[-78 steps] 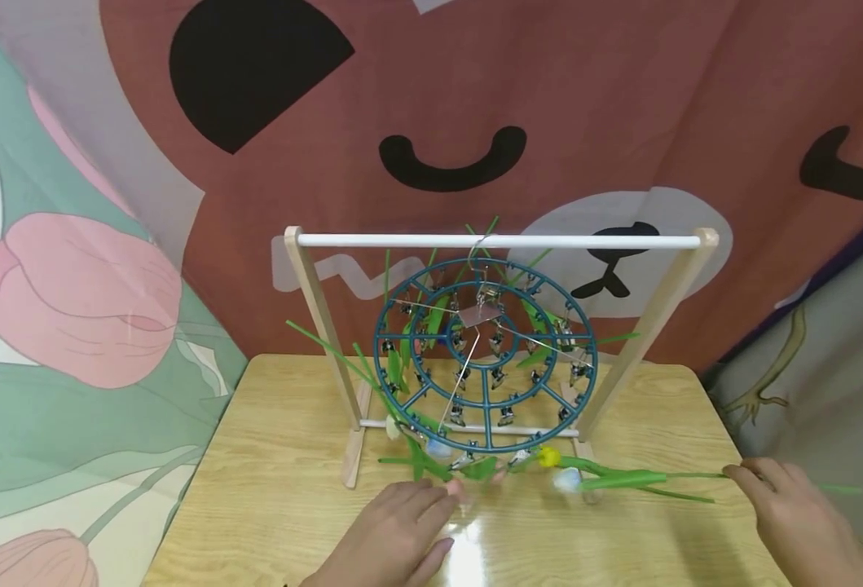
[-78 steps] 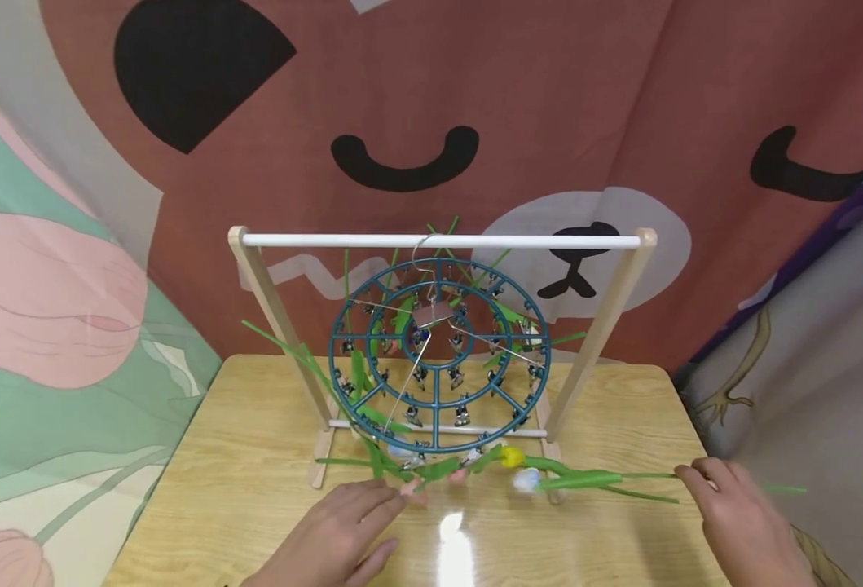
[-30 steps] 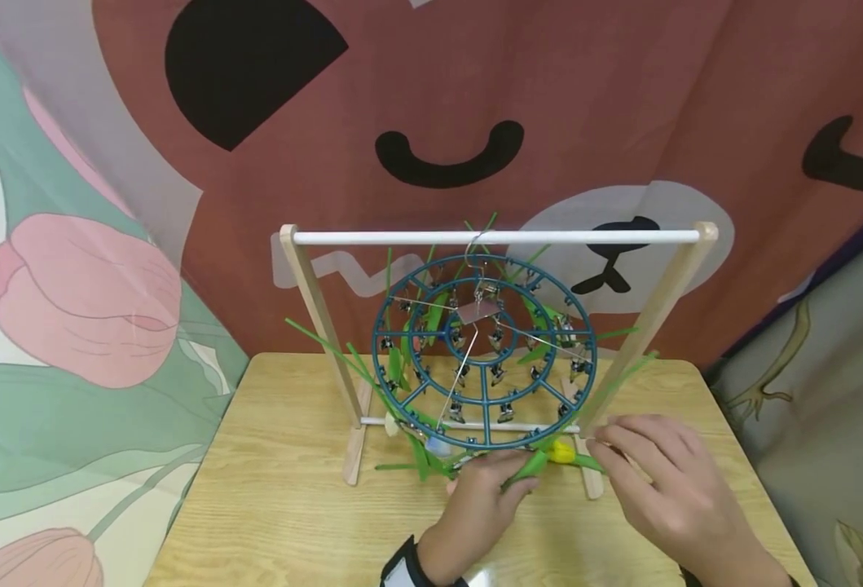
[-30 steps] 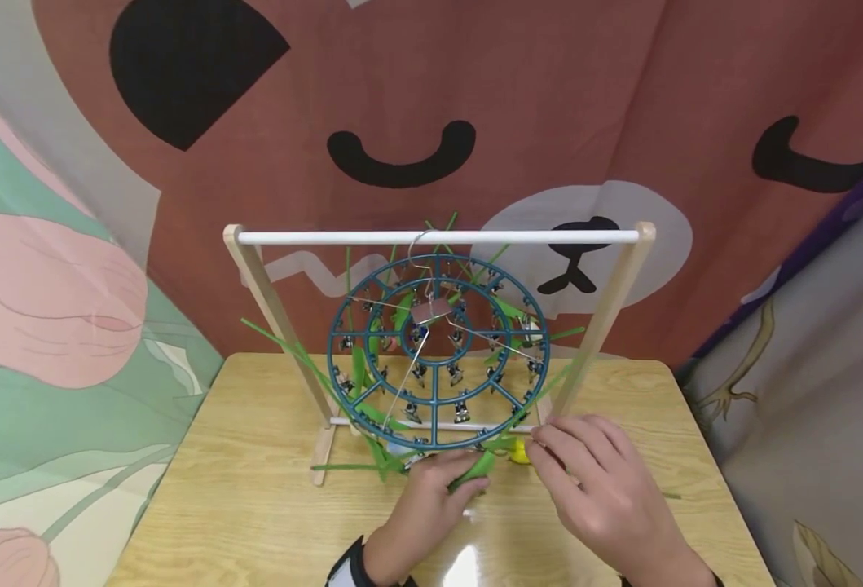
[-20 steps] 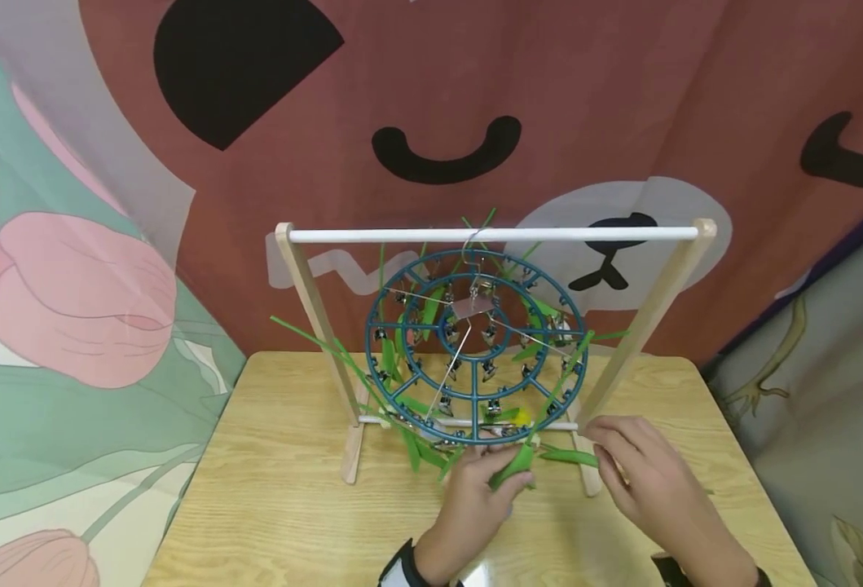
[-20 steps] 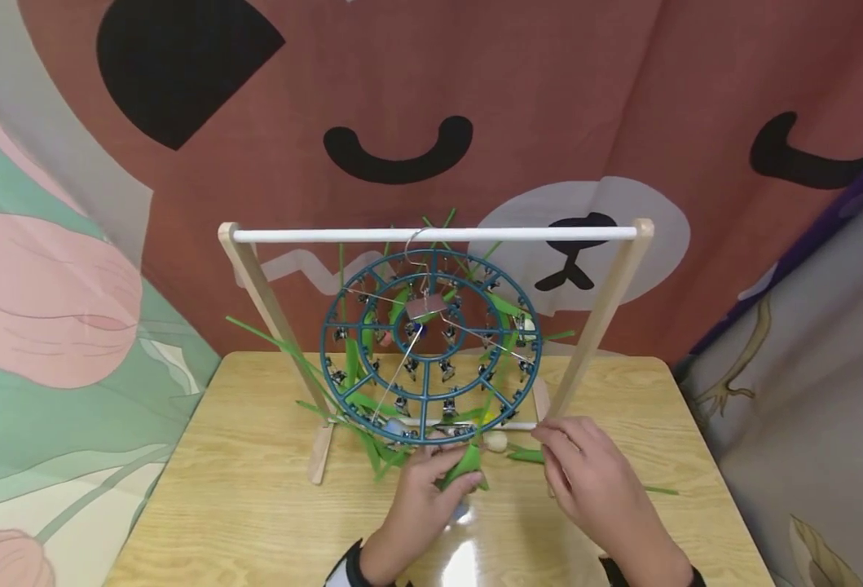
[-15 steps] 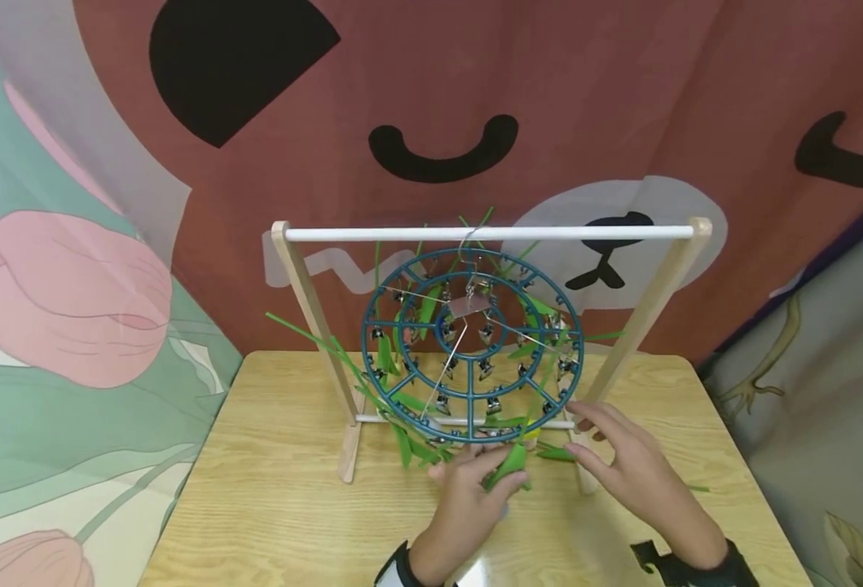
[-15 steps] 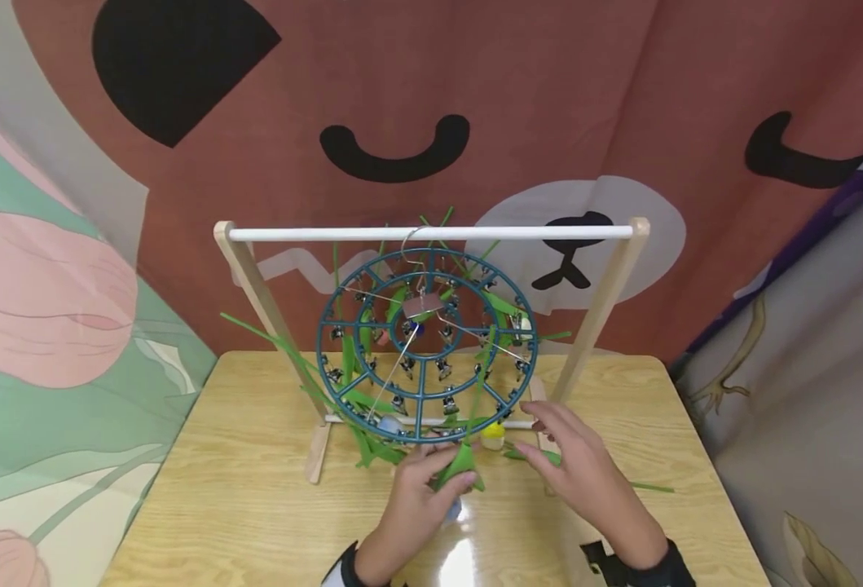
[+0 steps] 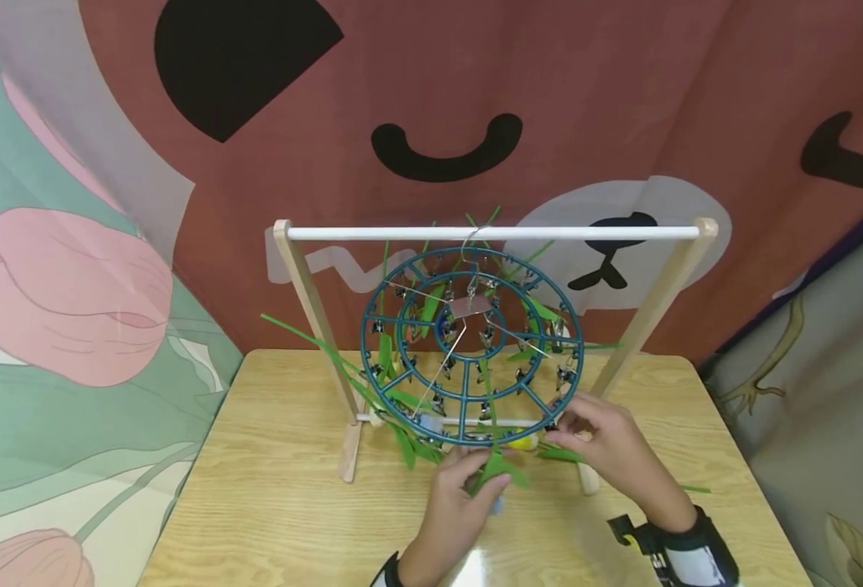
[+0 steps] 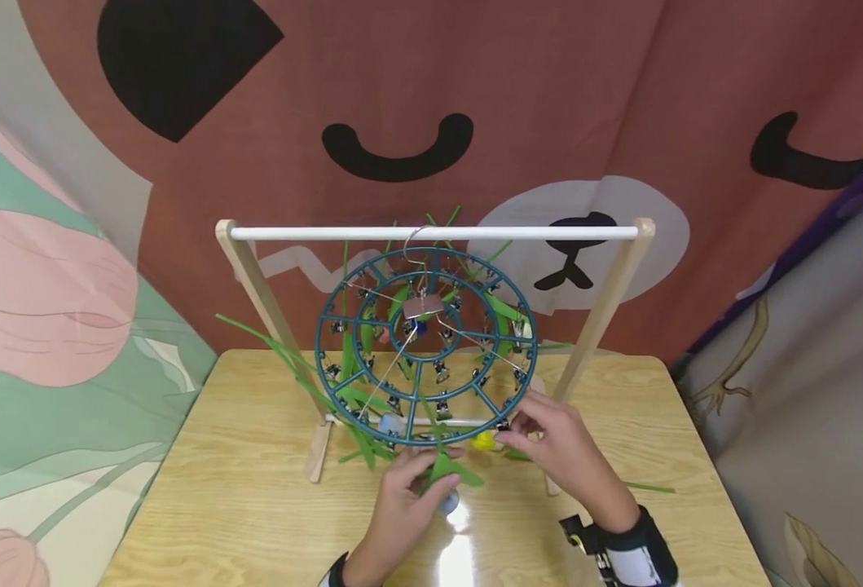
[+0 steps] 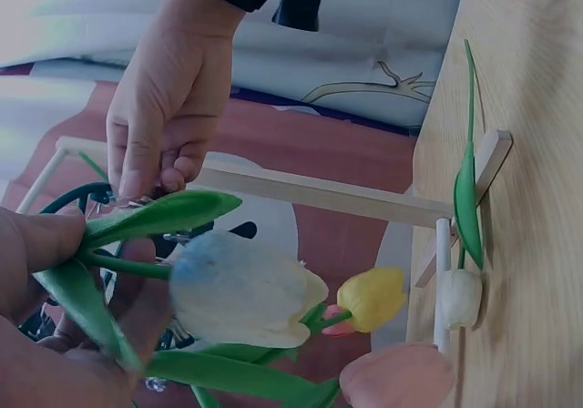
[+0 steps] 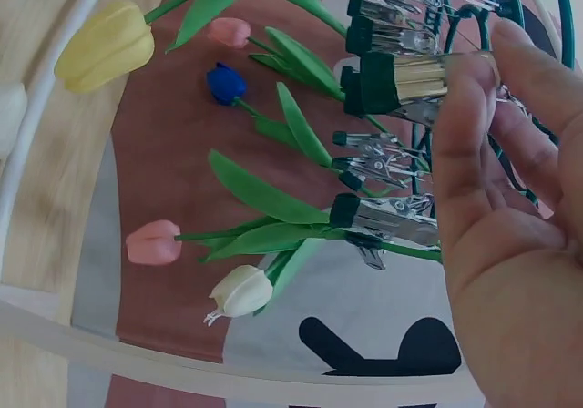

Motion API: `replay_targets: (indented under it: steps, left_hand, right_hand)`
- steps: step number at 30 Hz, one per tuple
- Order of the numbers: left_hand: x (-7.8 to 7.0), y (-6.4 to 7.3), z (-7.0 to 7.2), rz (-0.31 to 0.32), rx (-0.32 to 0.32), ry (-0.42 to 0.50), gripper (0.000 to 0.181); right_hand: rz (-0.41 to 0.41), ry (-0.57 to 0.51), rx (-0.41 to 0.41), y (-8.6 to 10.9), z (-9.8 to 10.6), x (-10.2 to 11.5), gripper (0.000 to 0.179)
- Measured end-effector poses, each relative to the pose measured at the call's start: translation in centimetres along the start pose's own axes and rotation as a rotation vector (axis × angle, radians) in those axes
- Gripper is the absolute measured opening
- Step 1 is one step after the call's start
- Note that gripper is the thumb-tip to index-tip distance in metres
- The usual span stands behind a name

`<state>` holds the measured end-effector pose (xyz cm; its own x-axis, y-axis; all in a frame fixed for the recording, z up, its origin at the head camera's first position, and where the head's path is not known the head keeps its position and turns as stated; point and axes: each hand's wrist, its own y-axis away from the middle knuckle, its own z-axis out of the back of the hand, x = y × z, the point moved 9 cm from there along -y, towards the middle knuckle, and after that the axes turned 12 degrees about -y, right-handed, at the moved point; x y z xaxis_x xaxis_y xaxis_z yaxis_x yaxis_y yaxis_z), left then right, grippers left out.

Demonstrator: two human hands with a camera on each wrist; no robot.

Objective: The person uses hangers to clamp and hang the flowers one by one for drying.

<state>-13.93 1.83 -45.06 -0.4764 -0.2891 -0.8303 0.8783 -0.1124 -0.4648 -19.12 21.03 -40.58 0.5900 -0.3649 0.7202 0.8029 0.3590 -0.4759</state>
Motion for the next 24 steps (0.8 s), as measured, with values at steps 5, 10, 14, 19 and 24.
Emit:
replay_targets:
  steps: [5, 10, 14, 19, 24]
  left_hand:
    - [0.7, 0.1, 0.1, 0.033, 0.001, 0.025, 0.023]
    - [1.2, 0.5, -0.1, 0.072, 0.041, 0.079, 0.018]
    - [1.8, 1.0, -0.7, 0.157, 0.120, 0.198, 0.020]
    - [2.4, 1.7, -1.0, 0.227, 0.146, 0.214, 0.023]
    - [2.9, 2.3, -1.1, 0.260, 0.144, 0.189, 0.022]
  right_hand:
    - [-0.026, -0.055, 0.070, 0.3, -1.2, 0.2, 0.036]
    - [-0.053, -0.080, 0.102, 0.6, -2.1, 0.6, 0.029]
    - [-0.077, -0.123, 0.100, 0.7, -2.7, 1.0, 0.026]
    - [-0.081, -0.200, 0.051, 0.7, -3.5, 1.5, 0.031]
    - [-0.093, -0.292, 0.014, 0.8, -4.8, 1.8, 0.035]
